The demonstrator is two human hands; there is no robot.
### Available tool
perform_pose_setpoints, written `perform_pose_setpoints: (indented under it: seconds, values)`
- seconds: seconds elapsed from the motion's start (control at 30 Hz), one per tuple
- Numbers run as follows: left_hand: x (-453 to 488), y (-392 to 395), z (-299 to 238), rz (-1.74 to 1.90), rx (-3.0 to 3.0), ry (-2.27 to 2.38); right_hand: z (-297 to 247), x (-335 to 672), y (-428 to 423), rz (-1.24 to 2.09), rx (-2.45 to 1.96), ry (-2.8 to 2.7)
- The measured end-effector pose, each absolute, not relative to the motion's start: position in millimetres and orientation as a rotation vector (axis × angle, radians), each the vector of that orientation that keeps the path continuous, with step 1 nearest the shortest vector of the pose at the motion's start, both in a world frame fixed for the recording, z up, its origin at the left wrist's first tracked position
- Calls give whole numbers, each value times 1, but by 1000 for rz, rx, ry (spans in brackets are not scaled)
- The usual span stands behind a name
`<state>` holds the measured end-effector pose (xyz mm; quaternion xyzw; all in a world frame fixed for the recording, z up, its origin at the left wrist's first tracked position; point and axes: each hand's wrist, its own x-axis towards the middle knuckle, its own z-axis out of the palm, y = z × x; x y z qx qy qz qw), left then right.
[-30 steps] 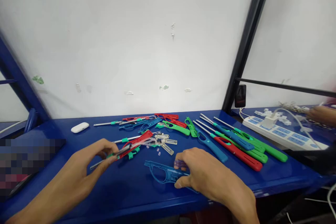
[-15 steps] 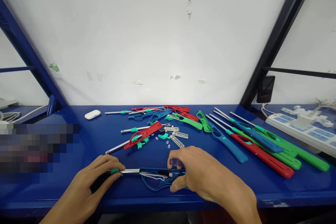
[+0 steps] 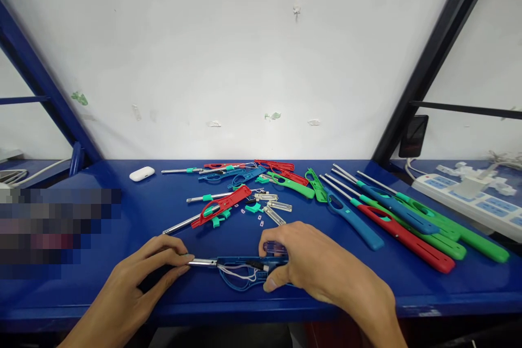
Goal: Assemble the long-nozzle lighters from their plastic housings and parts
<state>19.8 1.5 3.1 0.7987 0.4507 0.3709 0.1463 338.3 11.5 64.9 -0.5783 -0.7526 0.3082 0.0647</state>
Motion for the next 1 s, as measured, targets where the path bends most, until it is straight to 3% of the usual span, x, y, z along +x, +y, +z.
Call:
perform_pose_setpoints:
  seconds: [1.0]
  values:
    - [26,5,7,1090,2246,1279,64,334,12,918,-1724,-2268]
